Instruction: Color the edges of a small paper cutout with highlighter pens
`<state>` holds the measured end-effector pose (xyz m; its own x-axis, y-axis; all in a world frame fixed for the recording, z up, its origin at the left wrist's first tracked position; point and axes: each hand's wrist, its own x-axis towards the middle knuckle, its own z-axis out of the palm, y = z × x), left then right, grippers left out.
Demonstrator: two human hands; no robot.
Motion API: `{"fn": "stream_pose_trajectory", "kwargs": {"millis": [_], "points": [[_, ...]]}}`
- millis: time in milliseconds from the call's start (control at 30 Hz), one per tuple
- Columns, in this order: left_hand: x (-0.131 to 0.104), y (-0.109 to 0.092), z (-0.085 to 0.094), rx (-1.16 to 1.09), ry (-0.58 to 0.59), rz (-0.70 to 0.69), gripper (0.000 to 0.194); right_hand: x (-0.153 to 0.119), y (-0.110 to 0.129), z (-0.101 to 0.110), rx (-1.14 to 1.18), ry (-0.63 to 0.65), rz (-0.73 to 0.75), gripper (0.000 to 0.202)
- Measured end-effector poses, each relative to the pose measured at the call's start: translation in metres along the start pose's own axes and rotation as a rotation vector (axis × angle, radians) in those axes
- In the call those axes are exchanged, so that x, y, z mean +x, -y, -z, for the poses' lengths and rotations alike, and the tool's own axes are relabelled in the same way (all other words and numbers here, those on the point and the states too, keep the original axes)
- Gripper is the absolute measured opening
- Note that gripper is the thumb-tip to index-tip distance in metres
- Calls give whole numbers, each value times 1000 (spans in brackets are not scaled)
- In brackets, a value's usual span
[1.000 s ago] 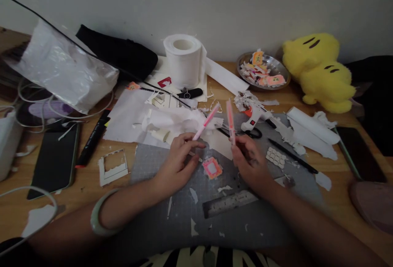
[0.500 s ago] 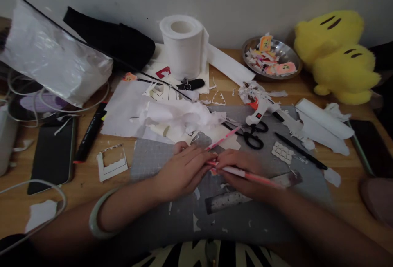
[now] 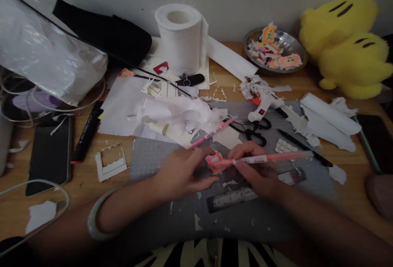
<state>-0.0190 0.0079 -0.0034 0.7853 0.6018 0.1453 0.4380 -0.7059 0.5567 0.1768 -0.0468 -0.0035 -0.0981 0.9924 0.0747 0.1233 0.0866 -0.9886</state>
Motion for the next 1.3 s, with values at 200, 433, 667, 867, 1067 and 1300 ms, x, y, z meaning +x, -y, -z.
{"fn": "stream_pose_trajectory", "kwargs": {"millis": [200, 433, 667, 867, 1067, 1300], "points": [[1, 0, -7, 230, 59, 62, 58, 11, 1, -2, -68, -152, -183, 4], [2, 0, -7, 207, 82, 62, 44, 11, 0, -1, -106, -103, -185, 4], [4, 0, -7, 212, 103, 67, 38, 9, 1, -2, -253, 91, -89, 4], [4, -1, -7, 216, 112, 75, 40, 8, 2, -1, -301, -8, -74, 4], [3, 0, -6, 221, 111, 59, 37, 7, 0, -3, -321, 77, -55, 4], [5, -2, -5, 218, 135, 66, 37, 8, 0, 0, -299, 96, -67, 5]]}}
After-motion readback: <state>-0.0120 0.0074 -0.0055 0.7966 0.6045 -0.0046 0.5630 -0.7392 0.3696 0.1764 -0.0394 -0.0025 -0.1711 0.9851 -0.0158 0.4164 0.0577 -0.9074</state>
